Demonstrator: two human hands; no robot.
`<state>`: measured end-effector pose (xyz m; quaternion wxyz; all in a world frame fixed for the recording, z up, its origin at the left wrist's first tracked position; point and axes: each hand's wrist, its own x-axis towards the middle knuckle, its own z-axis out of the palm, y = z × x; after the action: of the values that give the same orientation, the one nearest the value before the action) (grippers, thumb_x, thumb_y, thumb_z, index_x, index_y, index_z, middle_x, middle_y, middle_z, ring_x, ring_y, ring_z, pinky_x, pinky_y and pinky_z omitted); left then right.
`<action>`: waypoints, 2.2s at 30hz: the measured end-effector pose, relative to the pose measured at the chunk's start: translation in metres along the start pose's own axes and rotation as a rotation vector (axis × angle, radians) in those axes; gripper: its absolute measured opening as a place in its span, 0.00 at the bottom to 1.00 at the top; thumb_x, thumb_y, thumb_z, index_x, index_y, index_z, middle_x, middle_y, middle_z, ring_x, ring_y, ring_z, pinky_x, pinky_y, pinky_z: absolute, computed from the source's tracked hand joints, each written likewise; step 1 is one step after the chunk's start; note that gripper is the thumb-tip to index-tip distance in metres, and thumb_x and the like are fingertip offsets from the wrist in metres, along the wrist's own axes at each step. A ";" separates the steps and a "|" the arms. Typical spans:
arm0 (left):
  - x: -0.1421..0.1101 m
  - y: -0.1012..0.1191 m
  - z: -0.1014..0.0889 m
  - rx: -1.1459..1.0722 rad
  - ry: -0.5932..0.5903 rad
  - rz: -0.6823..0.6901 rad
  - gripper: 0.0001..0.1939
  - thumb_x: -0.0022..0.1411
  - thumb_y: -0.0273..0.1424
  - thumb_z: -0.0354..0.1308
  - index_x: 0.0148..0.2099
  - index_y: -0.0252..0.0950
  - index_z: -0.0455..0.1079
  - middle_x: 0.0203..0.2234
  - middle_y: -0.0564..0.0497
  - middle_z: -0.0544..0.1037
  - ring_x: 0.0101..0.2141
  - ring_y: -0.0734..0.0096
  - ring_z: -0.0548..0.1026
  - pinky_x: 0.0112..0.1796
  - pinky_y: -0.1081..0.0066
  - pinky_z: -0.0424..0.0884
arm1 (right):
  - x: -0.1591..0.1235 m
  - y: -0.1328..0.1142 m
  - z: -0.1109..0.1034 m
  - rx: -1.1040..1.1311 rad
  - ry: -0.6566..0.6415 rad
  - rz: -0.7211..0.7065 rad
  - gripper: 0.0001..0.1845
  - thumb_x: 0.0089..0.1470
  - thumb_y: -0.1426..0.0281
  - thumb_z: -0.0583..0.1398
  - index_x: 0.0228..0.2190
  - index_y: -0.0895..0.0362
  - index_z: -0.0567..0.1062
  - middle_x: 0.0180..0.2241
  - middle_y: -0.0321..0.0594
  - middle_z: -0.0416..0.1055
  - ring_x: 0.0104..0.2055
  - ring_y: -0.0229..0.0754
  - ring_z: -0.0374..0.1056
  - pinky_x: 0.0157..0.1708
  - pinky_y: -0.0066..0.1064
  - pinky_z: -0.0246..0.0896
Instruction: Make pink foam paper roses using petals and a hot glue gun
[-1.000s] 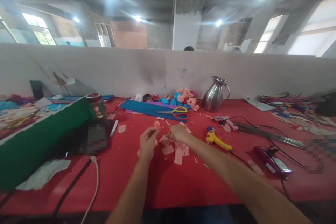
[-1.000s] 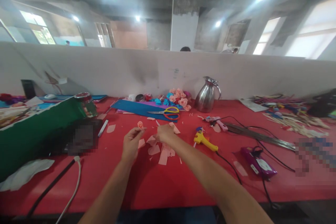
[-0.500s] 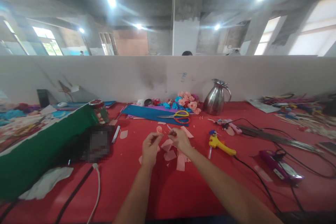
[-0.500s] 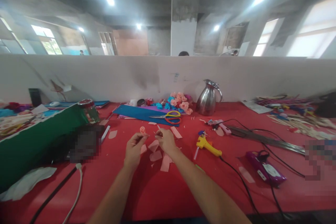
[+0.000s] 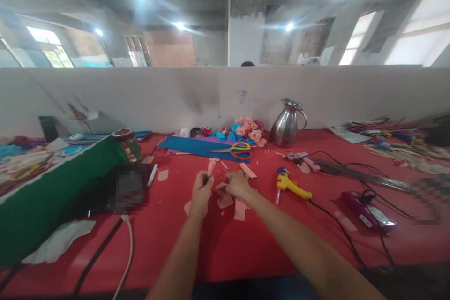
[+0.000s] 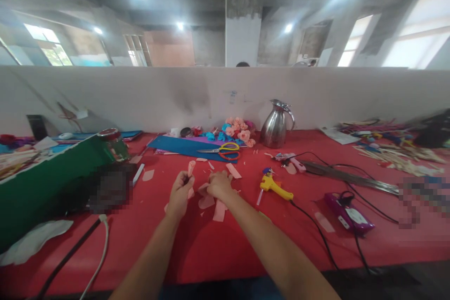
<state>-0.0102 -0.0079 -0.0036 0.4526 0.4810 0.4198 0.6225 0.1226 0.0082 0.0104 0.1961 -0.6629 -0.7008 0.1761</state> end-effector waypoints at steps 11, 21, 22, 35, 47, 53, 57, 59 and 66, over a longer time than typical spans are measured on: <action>0.000 -0.001 0.002 0.140 -0.014 -0.086 0.14 0.40 0.29 0.63 0.34 0.34 0.75 0.17 0.56 0.68 0.20 0.76 0.62 0.24 0.75 0.57 | -0.007 0.010 -0.010 0.198 0.082 -0.120 0.06 0.47 0.73 0.57 0.30 0.54 0.73 0.32 0.36 0.74 0.39 0.41 0.66 0.35 0.28 0.54; 0.002 -0.007 -0.002 0.197 0.020 -0.101 0.19 0.37 0.33 0.66 0.36 0.33 0.76 0.14 0.60 0.62 0.18 0.79 0.57 0.21 0.76 0.53 | -0.008 0.015 0.005 0.140 0.062 -0.094 0.08 0.44 0.76 0.57 0.28 0.55 0.74 0.30 0.37 0.74 0.37 0.41 0.67 0.33 0.28 0.54; 0.002 -0.008 -0.002 0.227 0.012 -0.090 0.18 0.37 0.33 0.67 0.35 0.33 0.76 0.14 0.59 0.63 0.18 0.78 0.58 0.21 0.76 0.53 | -0.008 0.016 0.004 0.175 0.071 -0.104 0.08 0.45 0.75 0.57 0.29 0.55 0.73 0.31 0.37 0.74 0.36 0.40 0.67 0.33 0.28 0.54; -0.004 0.002 0.002 -0.093 -0.031 -0.310 0.15 0.38 0.36 0.68 0.31 0.33 0.76 0.23 0.49 0.77 0.25 0.72 0.71 0.27 0.74 0.63 | -0.025 0.006 0.010 0.649 0.179 -0.272 0.09 0.47 0.70 0.57 0.33 0.55 0.72 0.36 0.37 0.73 0.41 0.41 0.66 0.43 0.33 0.58; -0.004 0.009 0.005 -0.145 -0.019 -0.262 0.15 0.37 0.33 0.68 0.30 0.30 0.75 0.14 0.56 0.69 0.14 0.86 0.53 0.18 0.78 0.50 | -0.025 0.007 0.012 1.077 0.163 -0.176 0.06 0.43 0.66 0.58 0.23 0.56 0.70 0.23 0.33 0.68 0.27 0.37 0.63 0.29 0.27 0.58; -0.006 0.012 0.008 -0.138 -0.064 -0.275 0.14 0.37 0.33 0.68 0.28 0.31 0.75 0.16 0.55 0.70 0.15 0.84 0.57 0.20 0.77 0.54 | -0.027 0.007 0.011 1.045 0.171 -0.210 0.09 0.46 0.63 0.58 0.24 0.57 0.70 0.22 0.33 0.67 0.25 0.35 0.62 0.28 0.26 0.58; -0.005 0.011 0.007 -0.123 -0.055 -0.280 0.16 0.37 0.35 0.68 0.29 0.30 0.75 0.16 0.55 0.70 0.15 0.85 0.56 0.19 0.78 0.52 | -0.029 0.003 0.008 0.968 0.174 -0.264 0.09 0.48 0.64 0.56 0.26 0.57 0.70 0.24 0.34 0.68 0.26 0.36 0.64 0.27 0.26 0.59; -0.003 0.009 0.005 -0.117 -0.021 -0.281 0.18 0.37 0.36 0.69 0.30 0.30 0.74 0.16 0.57 0.69 0.14 0.86 0.54 0.17 0.78 0.49 | -0.034 0.007 -0.001 0.874 0.178 -0.283 0.08 0.49 0.66 0.56 0.30 0.57 0.71 0.27 0.36 0.71 0.29 0.37 0.67 0.29 0.27 0.60; -0.001 0.002 0.004 -0.072 0.049 -0.282 0.23 0.36 0.40 0.68 0.33 0.29 0.73 0.13 0.60 0.61 0.14 0.87 0.49 0.16 0.77 0.43 | -0.076 0.095 -0.070 0.134 0.357 -0.020 0.15 0.50 0.73 0.52 0.40 0.57 0.71 0.38 0.43 0.73 0.41 0.43 0.67 0.43 0.34 0.59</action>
<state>-0.0061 -0.0093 -0.0014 0.5423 0.3854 0.4714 0.5790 0.2432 -0.0629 0.0197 0.3630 -0.6619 -0.6482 0.1001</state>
